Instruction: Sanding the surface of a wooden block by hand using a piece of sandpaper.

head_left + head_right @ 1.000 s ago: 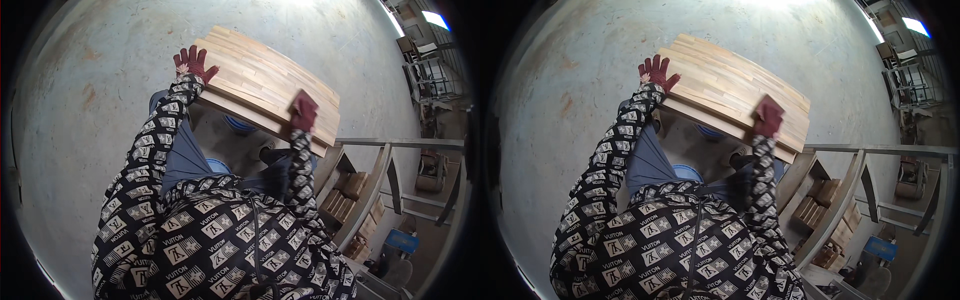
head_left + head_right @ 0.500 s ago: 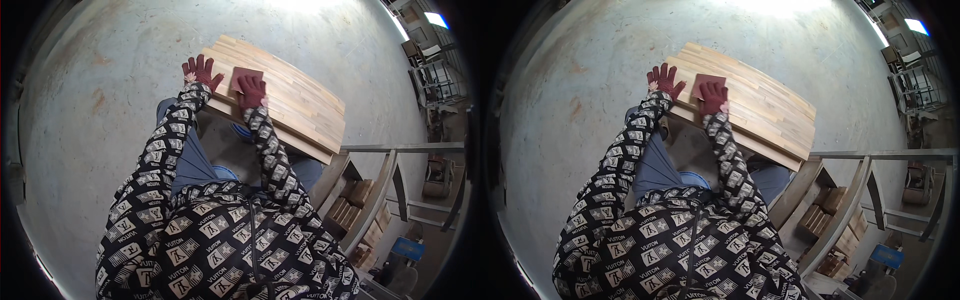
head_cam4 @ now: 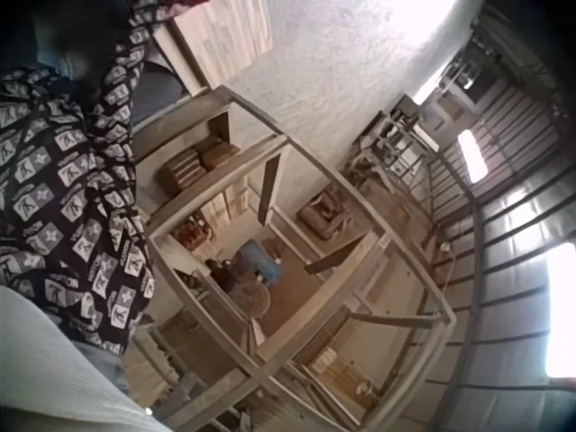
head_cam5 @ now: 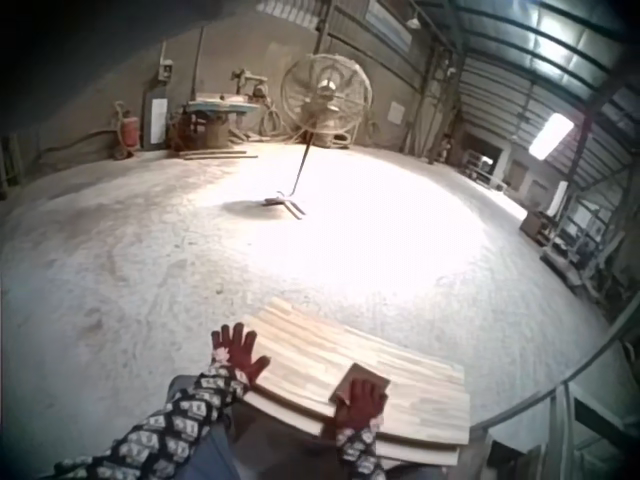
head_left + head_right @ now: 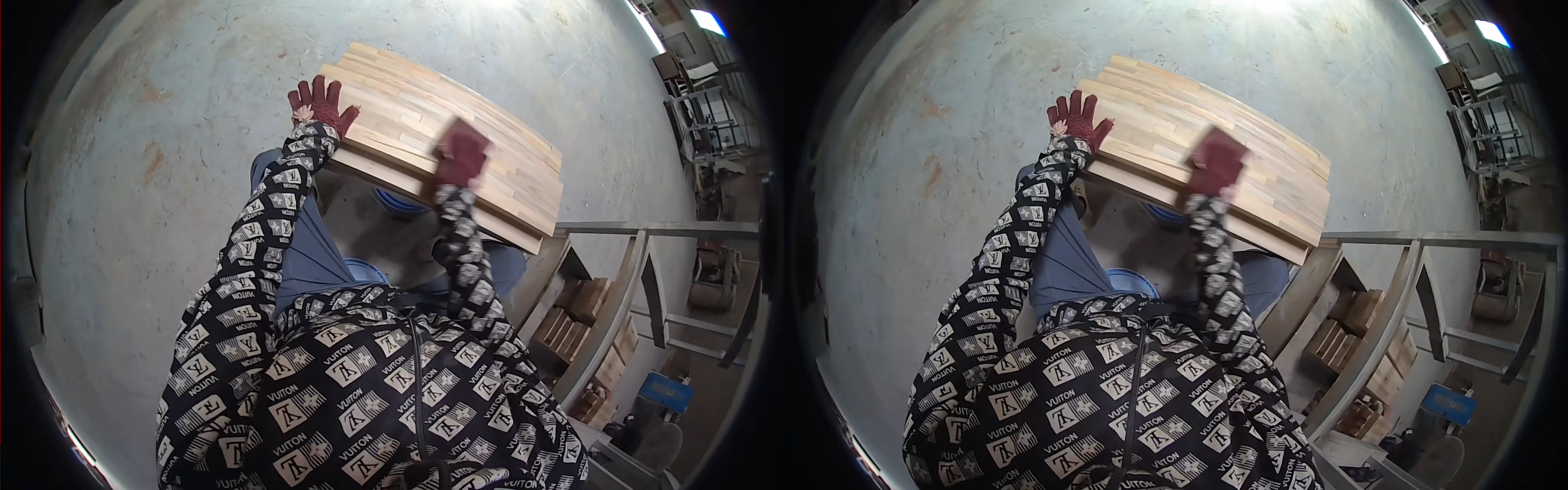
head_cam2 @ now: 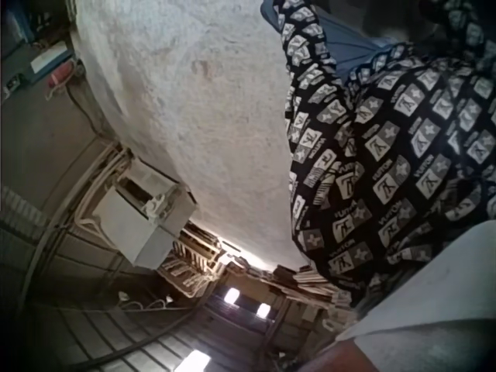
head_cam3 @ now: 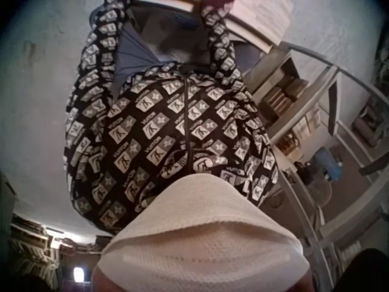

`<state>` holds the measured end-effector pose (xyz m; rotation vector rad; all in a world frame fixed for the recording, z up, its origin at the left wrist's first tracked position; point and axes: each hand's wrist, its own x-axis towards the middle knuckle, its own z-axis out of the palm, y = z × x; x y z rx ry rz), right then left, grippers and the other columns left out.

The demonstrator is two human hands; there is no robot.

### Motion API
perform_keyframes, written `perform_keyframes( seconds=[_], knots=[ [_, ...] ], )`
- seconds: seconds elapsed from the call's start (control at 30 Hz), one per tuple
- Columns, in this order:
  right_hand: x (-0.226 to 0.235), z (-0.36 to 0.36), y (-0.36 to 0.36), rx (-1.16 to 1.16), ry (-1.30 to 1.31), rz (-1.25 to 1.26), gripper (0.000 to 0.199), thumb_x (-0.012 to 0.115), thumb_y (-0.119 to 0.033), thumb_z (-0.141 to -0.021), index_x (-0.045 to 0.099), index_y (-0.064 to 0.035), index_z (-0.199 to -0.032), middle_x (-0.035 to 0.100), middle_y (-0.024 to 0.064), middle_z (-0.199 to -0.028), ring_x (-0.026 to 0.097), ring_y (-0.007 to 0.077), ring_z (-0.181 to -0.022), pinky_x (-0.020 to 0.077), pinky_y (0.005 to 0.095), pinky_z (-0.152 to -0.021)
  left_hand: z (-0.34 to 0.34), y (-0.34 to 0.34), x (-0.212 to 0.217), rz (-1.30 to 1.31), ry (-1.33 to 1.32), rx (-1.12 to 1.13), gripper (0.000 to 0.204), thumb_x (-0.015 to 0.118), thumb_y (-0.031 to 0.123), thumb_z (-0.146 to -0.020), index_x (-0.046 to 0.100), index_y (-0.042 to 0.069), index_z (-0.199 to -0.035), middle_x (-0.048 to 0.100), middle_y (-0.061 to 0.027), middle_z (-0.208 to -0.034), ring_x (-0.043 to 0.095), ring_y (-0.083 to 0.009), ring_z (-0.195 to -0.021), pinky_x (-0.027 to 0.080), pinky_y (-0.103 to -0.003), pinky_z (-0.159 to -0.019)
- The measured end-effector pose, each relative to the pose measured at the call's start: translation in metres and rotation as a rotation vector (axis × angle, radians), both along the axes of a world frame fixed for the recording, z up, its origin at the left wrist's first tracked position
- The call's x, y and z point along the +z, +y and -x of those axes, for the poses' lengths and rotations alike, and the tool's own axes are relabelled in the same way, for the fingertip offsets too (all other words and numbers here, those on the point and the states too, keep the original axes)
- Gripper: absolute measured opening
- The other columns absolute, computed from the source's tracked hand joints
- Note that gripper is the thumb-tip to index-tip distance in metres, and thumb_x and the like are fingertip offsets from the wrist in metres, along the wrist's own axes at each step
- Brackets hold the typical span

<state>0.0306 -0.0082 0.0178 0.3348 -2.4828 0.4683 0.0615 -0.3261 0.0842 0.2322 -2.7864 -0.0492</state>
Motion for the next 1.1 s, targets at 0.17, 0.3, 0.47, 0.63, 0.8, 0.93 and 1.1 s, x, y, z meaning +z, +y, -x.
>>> perform_keyframes(
  seconds=[0.17, 0.3, 0.47, 0.63, 0.8, 0.93, 1.1],
  knots=[
    [0.062, -0.069, -0.111, 0.555, -0.241, 0.001, 0.065, 0.071, -0.01, -0.069, 0.056, -0.0065, -0.132, 0.057, 0.019, -0.134, 0.048, 0.0409, -0.128, 0.0342, 0.0523, -0.112, -0.006, -0.007, -0.011, 0.021, -0.1, 0.047, 0.071, 0.056, 0.06, -0.087, 0.05, 0.013, -0.14, 0.043, -0.0147, -0.143, 0.04, -0.0377, -0.123, 0.031, -0.055, -0.102],
    [0.043, -0.061, -0.025, 0.444, -0.183, 0.097, 0.062, 0.067, -0.006, -0.068, 0.06, -0.0059, -0.13, 0.06, 0.0188, -0.132, 0.051, 0.0416, -0.127, 0.0348, 0.0538, -0.111, 0.0, -0.012, -0.018, -0.021, -0.098, 0.03, 0.071, 0.058, 0.06, -0.087, 0.051, 0.013, -0.139, 0.042, -0.0157, -0.144, 0.037, -0.0401, -0.127, 0.028, -0.057, -0.104],
    [-0.007, -0.055, 0.19, -0.018, 0.178, -0.032, 0.051, 0.071, -0.022, -0.075, 0.066, -0.0079, -0.124, 0.067, 0.0174, -0.12, 0.061, 0.042, -0.111, 0.045, 0.0513, -0.097, 0.007, 0.0, -0.011, -0.062, -0.117, 0.06, 0.076, 0.057, 0.063, -0.086, 0.047, 0.016, -0.145, 0.038, -0.0151, -0.15, 0.037, -0.0392, -0.129, 0.035, -0.055, -0.104],
    [-0.004, -0.047, 0.165, -0.311, -0.066, -0.096, 0.046, 0.07, -0.028, -0.084, 0.068, -0.0078, -0.125, 0.068, 0.0182, -0.122, 0.062, 0.0381, -0.116, 0.0477, 0.0466, -0.099, 0.006, 0.016, 0.027, -0.124, -0.341, 0.265, 0.091, 0.057, 0.077, -0.08, 0.041, 0.02, -0.149, 0.033, -0.0111, -0.149, 0.034, -0.037, -0.131, 0.033, -0.057, -0.104],
    [0.012, -0.049, -0.036, 0.216, -0.142, 0.081, 0.047, 0.065, -0.02, -0.082, 0.063, -0.0102, -0.128, 0.058, 0.0186, -0.135, 0.051, 0.0395, -0.127, 0.0333, 0.0508, -0.114, 0.003, 0.008, 0.02, -0.055, -0.374, 0.309, 0.093, 0.054, 0.08, -0.079, 0.037, 0.024, -0.152, 0.027, -0.013, -0.155, 0.033, -0.0392, -0.131, 0.029, -0.058, -0.105],
    [0.061, -0.068, -0.087, 0.522, -0.193, 0.016, 0.059, 0.069, -0.01, -0.066, 0.062, -0.0071, -0.125, 0.06, 0.0165, -0.131, 0.05, 0.0388, -0.127, 0.0352, 0.0524, -0.111, 0.004, 0.002, 0.005, -0.034, -0.368, 0.259, 0.091, 0.051, 0.079, -0.082, 0.036, 0.023, -0.152, 0.029, -0.0142, -0.154, 0.034, -0.04, -0.13, 0.029, -0.06, -0.103],
    [0.022, -0.048, 0.038, 0.203, 0.016, 0.182, 0.053, 0.071, -0.011, -0.073, 0.067, -0.0099, -0.126, 0.064, 0.0176, -0.128, 0.057, 0.0392, -0.123, 0.0387, 0.0494, -0.11, 0.009, -0.006, -0.014, 0.002, -0.227, 0.146, 0.088, 0.052, 0.077, -0.082, 0.041, 0.023, -0.15, 0.034, -0.0147, -0.152, 0.036, -0.0399, -0.13, 0.03, -0.062, -0.102]
  ],
)
